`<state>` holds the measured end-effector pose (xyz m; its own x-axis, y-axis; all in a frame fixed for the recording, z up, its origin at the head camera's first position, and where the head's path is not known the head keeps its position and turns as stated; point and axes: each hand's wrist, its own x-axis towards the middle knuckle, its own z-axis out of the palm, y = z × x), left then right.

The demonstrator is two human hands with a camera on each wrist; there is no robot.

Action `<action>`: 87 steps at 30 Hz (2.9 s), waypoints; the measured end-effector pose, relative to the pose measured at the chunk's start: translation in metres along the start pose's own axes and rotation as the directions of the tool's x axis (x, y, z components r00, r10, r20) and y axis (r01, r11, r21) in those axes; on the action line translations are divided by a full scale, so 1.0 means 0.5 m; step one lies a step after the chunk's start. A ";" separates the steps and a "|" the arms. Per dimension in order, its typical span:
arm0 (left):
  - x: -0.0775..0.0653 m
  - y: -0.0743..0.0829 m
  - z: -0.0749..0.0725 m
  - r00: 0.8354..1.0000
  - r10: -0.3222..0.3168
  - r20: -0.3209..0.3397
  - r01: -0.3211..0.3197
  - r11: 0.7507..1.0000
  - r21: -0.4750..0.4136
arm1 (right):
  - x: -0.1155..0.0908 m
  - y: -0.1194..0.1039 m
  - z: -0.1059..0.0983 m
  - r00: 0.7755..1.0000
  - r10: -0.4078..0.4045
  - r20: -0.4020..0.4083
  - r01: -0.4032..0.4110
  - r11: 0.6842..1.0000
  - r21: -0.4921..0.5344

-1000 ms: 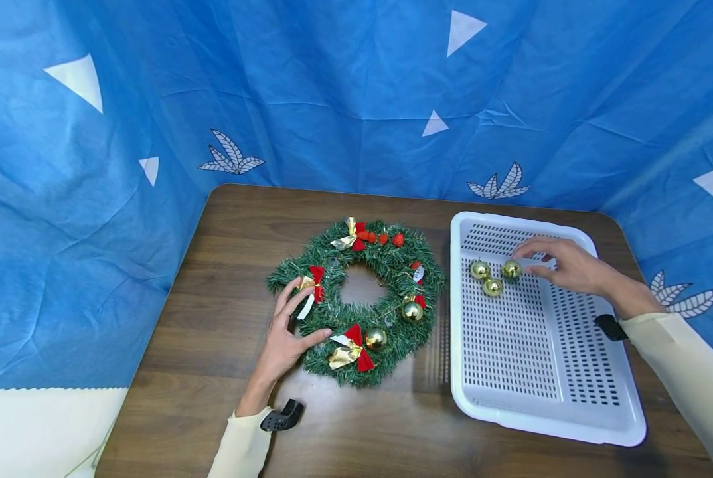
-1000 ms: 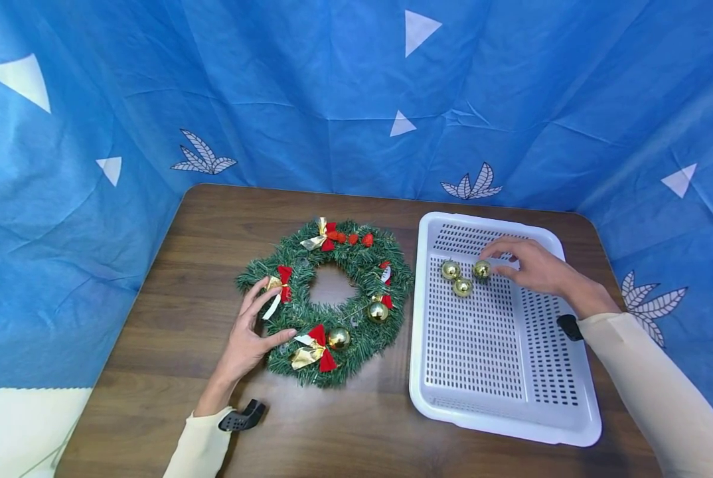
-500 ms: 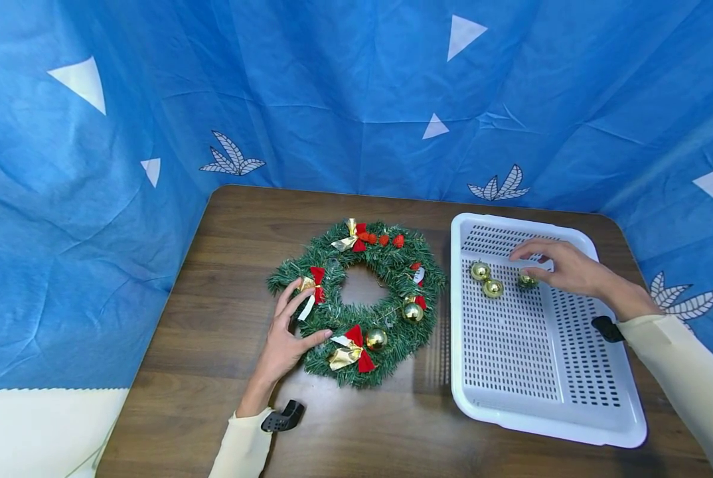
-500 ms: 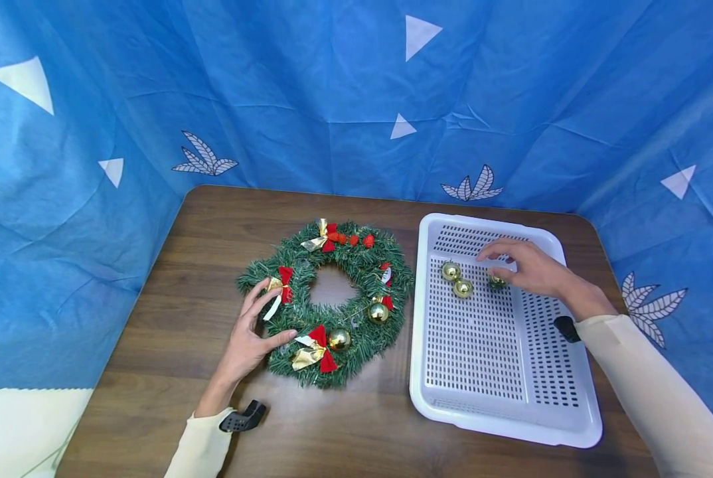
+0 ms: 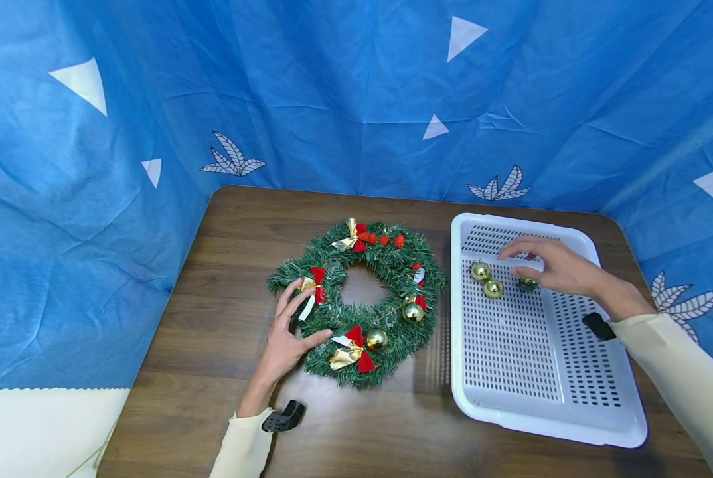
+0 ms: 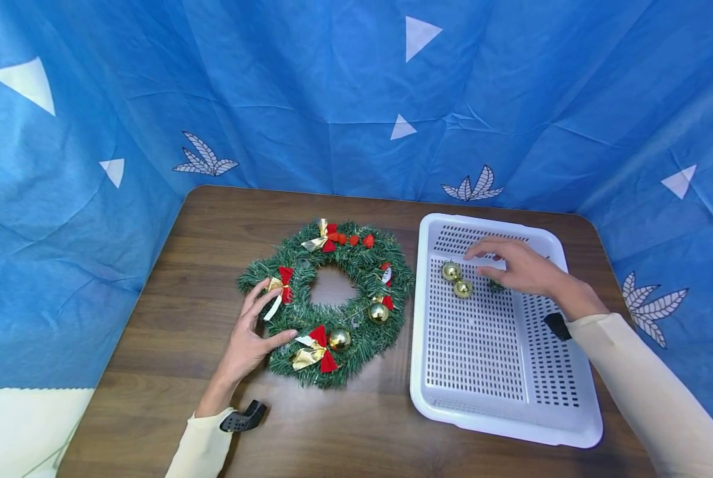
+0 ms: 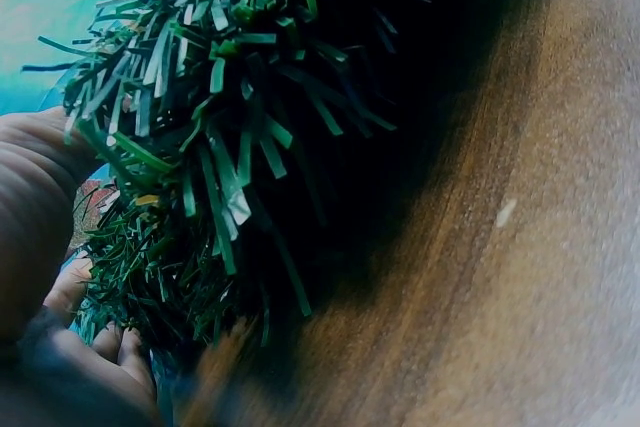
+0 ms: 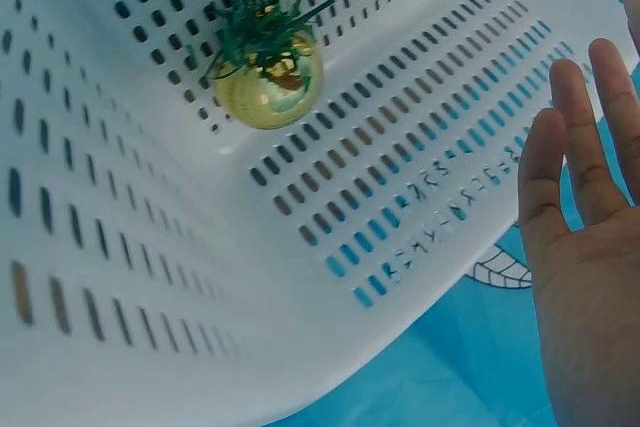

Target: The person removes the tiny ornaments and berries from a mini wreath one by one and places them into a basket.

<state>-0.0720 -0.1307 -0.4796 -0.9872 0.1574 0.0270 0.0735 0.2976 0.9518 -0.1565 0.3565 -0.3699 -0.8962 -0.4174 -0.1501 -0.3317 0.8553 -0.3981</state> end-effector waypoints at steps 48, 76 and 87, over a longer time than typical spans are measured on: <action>0.001 -0.017 0.004 0.999 0.041 -0.016 -0.041 0.999 0.007 | 0.069 -0.155 0.024 0.922 -0.381 0.071 0.377 0.924 0.071; -0.004 0.039 -0.004 1.000 0.028 -0.010 -0.029 0.999 -0.030 | 0.116 -0.237 0.088 0.830 -0.498 0.253 0.476 0.867 0.147; -0.006 0.056 -0.007 1.000 0.017 0.003 -0.017 1.000 -0.017 | 0.120 -0.253 0.120 0.802 -0.516 0.302 0.505 0.855 0.119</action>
<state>-0.0675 -0.1264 -0.4519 -0.9854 0.1653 0.0420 0.0875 0.2786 0.9564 -0.1508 0.2049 -0.3828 -0.4585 -0.8685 -0.1885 -0.7010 0.4838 -0.5240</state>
